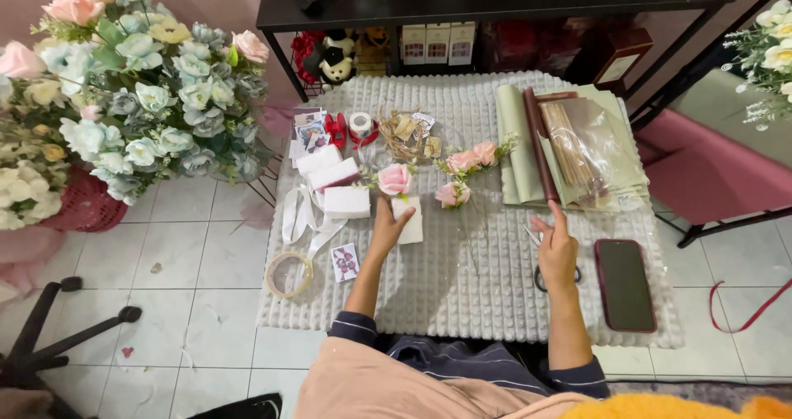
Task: Preparing a base with a flower and laying out wrapping paper for a floral arrangement
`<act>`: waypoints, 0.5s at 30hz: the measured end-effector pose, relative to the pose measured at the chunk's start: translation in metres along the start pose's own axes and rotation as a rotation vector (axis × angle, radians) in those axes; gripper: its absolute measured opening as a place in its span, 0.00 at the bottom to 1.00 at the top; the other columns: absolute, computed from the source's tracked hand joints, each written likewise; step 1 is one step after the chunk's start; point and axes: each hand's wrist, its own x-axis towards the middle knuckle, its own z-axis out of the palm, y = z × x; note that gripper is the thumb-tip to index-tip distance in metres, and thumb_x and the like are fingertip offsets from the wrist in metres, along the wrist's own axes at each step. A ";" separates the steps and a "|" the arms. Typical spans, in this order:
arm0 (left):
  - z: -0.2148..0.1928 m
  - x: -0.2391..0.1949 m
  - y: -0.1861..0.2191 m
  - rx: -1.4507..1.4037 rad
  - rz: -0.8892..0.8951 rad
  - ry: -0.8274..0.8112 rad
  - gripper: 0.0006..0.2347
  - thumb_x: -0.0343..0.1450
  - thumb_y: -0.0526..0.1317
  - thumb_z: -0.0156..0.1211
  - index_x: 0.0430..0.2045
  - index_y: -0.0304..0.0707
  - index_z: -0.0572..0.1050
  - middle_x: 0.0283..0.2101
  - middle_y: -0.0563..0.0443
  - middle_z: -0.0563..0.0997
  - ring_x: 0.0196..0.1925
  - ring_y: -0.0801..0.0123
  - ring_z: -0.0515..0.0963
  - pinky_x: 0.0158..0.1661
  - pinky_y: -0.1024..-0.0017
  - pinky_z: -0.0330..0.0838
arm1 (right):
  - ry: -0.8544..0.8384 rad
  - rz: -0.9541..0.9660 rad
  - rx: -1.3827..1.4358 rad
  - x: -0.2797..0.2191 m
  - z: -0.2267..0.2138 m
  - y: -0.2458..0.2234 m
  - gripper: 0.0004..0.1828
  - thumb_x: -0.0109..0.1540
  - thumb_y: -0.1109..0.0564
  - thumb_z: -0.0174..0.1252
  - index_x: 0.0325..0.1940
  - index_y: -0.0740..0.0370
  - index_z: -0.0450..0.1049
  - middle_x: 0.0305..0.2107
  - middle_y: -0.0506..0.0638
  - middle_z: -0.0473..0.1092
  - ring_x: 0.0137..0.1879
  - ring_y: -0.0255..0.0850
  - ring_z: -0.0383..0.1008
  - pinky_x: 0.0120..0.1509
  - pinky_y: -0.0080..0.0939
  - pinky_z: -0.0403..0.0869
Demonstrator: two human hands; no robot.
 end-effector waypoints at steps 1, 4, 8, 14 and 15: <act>0.000 0.001 -0.005 0.001 0.007 0.000 0.38 0.69 0.48 0.70 0.67 0.21 0.55 0.60 0.16 0.65 0.66 0.27 0.66 0.66 0.43 0.57 | 0.006 -0.003 0.003 0.005 0.002 0.001 0.30 0.67 0.69 0.41 0.74 0.60 0.63 0.39 0.60 0.79 0.44 0.49 0.81 0.51 0.49 0.76; 0.004 0.000 -0.001 0.084 -0.263 -0.020 0.46 0.69 0.56 0.68 0.72 0.33 0.43 0.58 0.20 0.73 0.62 0.28 0.71 0.62 0.39 0.65 | -0.069 -0.125 0.013 0.012 0.004 0.003 0.41 0.59 0.76 0.36 0.78 0.66 0.53 0.69 0.69 0.60 0.64 0.62 0.69 0.64 0.61 0.71; 0.005 -0.021 0.068 0.451 0.048 0.224 0.38 0.68 0.51 0.67 0.67 0.27 0.55 0.59 0.22 0.69 0.61 0.32 0.70 0.63 0.44 0.61 | -0.048 -0.270 -0.235 -0.001 0.022 0.011 0.30 0.56 0.74 0.48 0.61 0.58 0.73 0.74 0.61 0.51 0.75 0.60 0.57 0.73 0.62 0.63; 0.073 -0.077 0.104 0.474 0.406 0.003 0.08 0.73 0.47 0.56 0.39 0.50 0.79 0.38 0.56 0.81 0.47 0.63 0.80 0.54 0.60 0.66 | -0.303 -0.379 -0.538 -0.052 0.077 0.002 0.22 0.58 0.62 0.54 0.53 0.44 0.78 0.75 0.49 0.52 0.79 0.53 0.48 0.76 0.61 0.51; 0.092 -0.090 0.103 0.618 0.364 -0.273 0.15 0.74 0.59 0.52 0.29 0.56 0.80 0.28 0.61 0.82 0.39 0.67 0.83 0.51 0.60 0.68 | -0.552 -0.281 -0.659 -0.065 0.085 -0.006 0.21 0.60 0.60 0.54 0.56 0.47 0.77 0.77 0.44 0.48 0.82 0.48 0.41 0.80 0.64 0.44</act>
